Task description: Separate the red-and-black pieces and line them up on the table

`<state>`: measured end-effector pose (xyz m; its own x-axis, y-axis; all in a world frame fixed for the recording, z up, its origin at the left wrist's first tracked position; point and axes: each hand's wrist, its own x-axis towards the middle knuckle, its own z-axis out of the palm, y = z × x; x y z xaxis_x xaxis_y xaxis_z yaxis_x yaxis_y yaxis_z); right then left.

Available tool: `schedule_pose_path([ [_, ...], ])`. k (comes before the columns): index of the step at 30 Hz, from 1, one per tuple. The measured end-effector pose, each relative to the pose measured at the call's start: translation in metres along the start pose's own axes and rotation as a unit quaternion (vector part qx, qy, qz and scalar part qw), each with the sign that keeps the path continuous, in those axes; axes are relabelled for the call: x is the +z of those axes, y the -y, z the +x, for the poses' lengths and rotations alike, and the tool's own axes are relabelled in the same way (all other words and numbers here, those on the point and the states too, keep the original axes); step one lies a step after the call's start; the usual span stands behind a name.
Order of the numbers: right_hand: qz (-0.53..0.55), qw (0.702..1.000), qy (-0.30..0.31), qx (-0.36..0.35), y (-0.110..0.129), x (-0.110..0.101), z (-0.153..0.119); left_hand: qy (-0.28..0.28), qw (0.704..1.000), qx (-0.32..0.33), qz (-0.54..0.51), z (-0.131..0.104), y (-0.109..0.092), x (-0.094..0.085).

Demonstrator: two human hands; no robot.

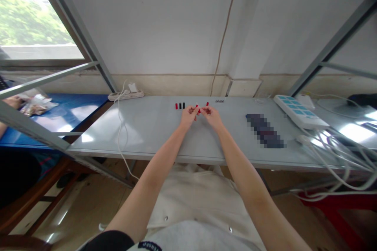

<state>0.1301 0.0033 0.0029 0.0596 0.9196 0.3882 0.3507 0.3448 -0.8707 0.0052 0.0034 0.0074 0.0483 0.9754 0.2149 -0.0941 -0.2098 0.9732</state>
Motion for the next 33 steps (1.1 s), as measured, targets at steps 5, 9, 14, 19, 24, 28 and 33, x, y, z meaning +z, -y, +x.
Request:
schedule_pose_path([
  [5,0.042,0.999,0.018,0.012,-0.005,0.002,0.002,0.001,1.0,0.009,0.016,0.002,0.004,0.0],
  [9,0.041,0.998,0.047,-0.008,-0.007,0.003,0.001,0.003,0.999,0.021,0.034,0.003,0.005,-0.001],
  [14,-0.055,0.995,0.072,-0.035,-0.003,0.003,-0.003,-0.019,0.99,0.068,0.125,0.002,0.006,-0.005],
  [19,-0.092,0.991,0.085,-0.058,0.0,0.004,-0.007,-0.042,0.976,0.104,0.185,0.002,0.009,-0.008],
  [24,-0.112,0.987,0.09,-0.068,0.002,0.005,-0.008,-0.026,0.975,0.126,0.182,0.006,0.012,-0.014],
  [28,-0.127,0.986,0.087,-0.069,0.006,0.007,-0.009,-0.006,0.983,0.102,0.155,0.009,0.015,-0.017],
  [33,-0.166,0.98,0.092,-0.059,0.008,0.01,-0.01,-0.008,0.99,0.075,0.118,0.009,0.015,-0.016],
])
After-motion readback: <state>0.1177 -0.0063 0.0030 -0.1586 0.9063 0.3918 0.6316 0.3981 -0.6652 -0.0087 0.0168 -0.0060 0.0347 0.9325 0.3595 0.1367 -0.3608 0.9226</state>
